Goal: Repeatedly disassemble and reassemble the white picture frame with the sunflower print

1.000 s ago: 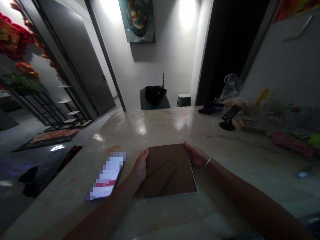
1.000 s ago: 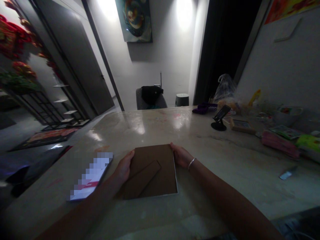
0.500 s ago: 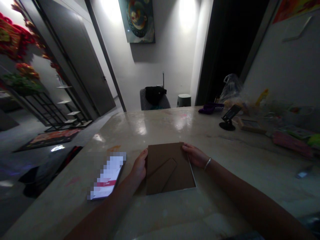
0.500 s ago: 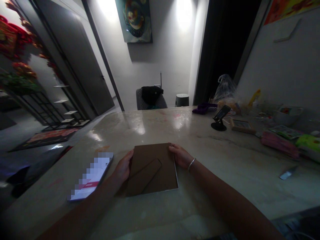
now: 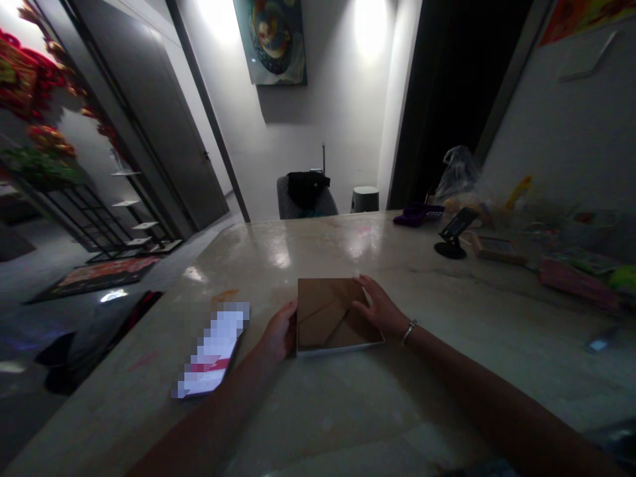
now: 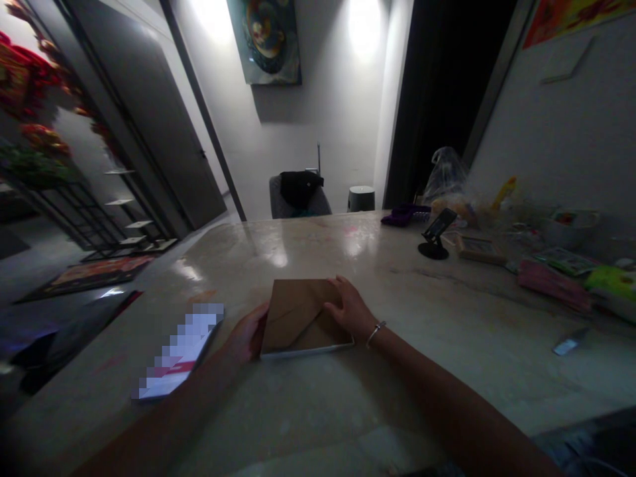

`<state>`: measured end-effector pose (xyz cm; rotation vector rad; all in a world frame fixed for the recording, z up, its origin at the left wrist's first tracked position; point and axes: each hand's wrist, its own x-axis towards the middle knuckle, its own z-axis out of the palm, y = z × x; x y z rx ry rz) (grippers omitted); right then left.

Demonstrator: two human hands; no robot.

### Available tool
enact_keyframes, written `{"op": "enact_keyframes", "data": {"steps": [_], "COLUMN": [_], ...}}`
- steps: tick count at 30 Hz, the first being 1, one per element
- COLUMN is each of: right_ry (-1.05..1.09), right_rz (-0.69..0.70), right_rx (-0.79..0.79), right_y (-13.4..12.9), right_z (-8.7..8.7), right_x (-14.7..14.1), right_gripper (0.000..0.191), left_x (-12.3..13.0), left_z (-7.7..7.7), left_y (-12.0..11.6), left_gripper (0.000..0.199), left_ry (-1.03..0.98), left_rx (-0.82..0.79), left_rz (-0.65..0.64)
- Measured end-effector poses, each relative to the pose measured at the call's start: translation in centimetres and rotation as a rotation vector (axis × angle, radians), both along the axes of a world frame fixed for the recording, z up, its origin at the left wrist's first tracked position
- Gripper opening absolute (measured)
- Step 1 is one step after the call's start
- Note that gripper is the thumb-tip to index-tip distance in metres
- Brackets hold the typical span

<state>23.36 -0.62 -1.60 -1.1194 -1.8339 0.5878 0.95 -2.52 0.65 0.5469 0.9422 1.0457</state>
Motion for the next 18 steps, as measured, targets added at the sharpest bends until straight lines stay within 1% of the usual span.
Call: {"op": "enact_keyframes", "data": {"steps": [1, 3, 6, 9, 12, 14, 16, 18], "right_ry": [-0.115, -0.303, -0.437, -0.471, -0.472, -0.456, -0.432, -0.406], "right_rz": [0.074, 0.203, 0.264, 0.26, 0.268, 0.29, 0.306, 0.289], "right_rx": [0.05, 0.086, 0.084, 0.073, 0.096, 0.114, 0.112, 0.094], "right_y": [-0.6, -1.6, -2.4, -2.4, -2.0, -1.7, -1.6, -1.5], "right_z": [0.2, 0.8, 1.4, 1.8, 2.0, 2.1, 2.1, 2.1], "right_x": [-0.3, -0.8, -1.4, -1.6, -1.5, -1.6, -1.7, -1.8], "right_gripper": [0.055, 0.062, 0.067, 0.067, 0.061, 0.055, 0.05, 0.046], "left_x": [0.0, 0.0, 0.1, 0.3, 0.5, 0.6, 0.7, 0.9], "left_z": [0.2, 0.4, 0.5, 0.2, -0.1, -0.1, 0.2, 0.6], "left_y": [0.0, 0.1, 0.1, -0.1, -0.2, -0.3, -0.5, -0.6], "left_gripper": [0.03, 0.03, 0.031, 0.032, 0.035, 0.035, 0.034, 0.031], "left_ry": [0.003, 0.01, 0.015, -0.022, -0.074, -0.071, -0.044, -0.032], "left_rx": [0.005, 0.027, 0.06, 0.125, 0.182, 0.177, 0.152, 0.137], "left_rz": [0.029, 0.068, 0.053, -0.024, -0.098, -0.091, -0.056, -0.039]}}
